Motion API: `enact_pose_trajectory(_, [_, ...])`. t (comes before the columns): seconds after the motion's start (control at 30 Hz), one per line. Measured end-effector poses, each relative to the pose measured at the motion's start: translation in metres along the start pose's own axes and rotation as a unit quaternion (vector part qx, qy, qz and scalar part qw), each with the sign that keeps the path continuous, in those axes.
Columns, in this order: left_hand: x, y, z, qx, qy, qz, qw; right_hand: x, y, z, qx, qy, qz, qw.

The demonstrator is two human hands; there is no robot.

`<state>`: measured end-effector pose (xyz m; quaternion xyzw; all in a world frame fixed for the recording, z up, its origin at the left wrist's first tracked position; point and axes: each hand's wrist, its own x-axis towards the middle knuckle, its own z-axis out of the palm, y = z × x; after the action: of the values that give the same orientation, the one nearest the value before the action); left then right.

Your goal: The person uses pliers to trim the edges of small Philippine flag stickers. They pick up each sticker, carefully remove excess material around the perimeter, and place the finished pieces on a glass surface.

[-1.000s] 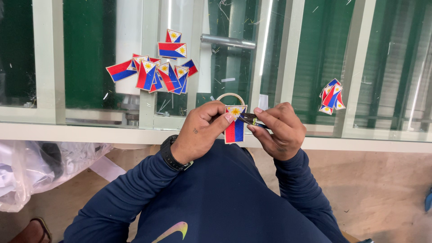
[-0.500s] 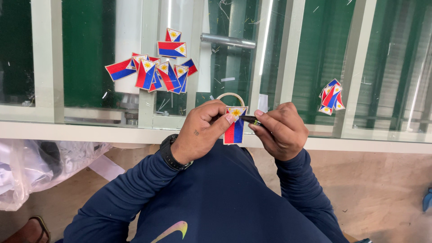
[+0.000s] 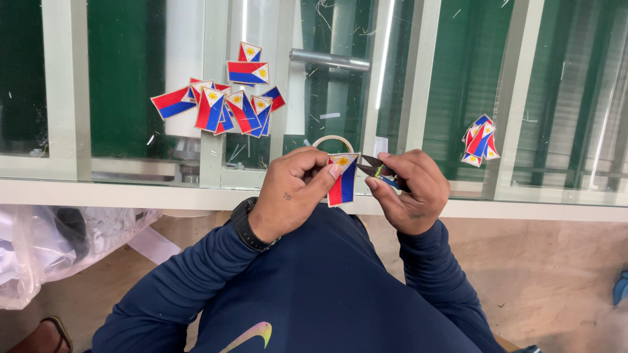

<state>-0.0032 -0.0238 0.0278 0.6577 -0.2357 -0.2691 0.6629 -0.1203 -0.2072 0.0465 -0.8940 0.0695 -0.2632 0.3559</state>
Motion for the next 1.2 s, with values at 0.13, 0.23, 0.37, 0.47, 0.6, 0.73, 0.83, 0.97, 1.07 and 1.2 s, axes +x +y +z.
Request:
enact_pose_trajectory(0.13, [-0.002, 0.003, 0.0, -0.028, -0.003, 0.0, 1.0, 0.001, -0.002, 0.001, -0.014, 0.004, -0.011, 1.0])
enact_pose_trajectory(0.23, [-0.002, 0.003, 0.001, -0.003, -0.003, 0.002, 1.0, 0.001, -0.001, 0.002, -0.014, 0.008, -0.017, 1.0])
enact_pose_trajectory(0.37, [-0.002, 0.004, 0.001, -0.001, -0.002, 0.003, 1.0, 0.0, 0.001, 0.003, -0.017, 0.007, -0.021, 1.0])
enact_pose_trajectory(0.47, [-0.002, 0.004, 0.001, 0.005, -0.001, 0.004, 1.0, -0.001, 0.003, 0.003, -0.021, 0.01, -0.022, 0.999])
enact_pose_trajectory(0.6, [-0.002, 0.004, 0.001, 0.011, -0.002, 0.001, 1.0, -0.001, 0.003, 0.004, -0.013, 0.013, -0.023, 1.0])
enact_pose_trajectory(0.73, [-0.002, 0.003, 0.0, 0.017, -0.003, -0.006, 1.0, -0.001, 0.004, 0.006, -0.011, 0.017, -0.032, 0.999])
enact_pose_trajectory(0.83, [-0.001, 0.002, 0.002, -0.008, -0.013, -0.044, 0.999, -0.001, 0.004, 0.007, -0.004, 0.013, -0.032, 0.999])
enact_pose_trajectory(0.97, [-0.002, 0.001, 0.002, -0.019, -0.01, -0.044, 0.999, -0.003, 0.006, 0.009, 0.0, 0.021, -0.034, 0.999])
enact_pose_trajectory(1.07, [-0.001, -0.002, 0.002, -0.013, -0.008, -0.041, 0.999, -0.005, 0.01, 0.011, 0.008, 0.023, -0.05, 0.998])
enact_pose_trajectory(1.2, [-0.001, -0.006, 0.003, -0.009, -0.002, -0.036, 0.999, -0.006, 0.017, 0.009, 0.047, 0.027, -0.032, 0.998])
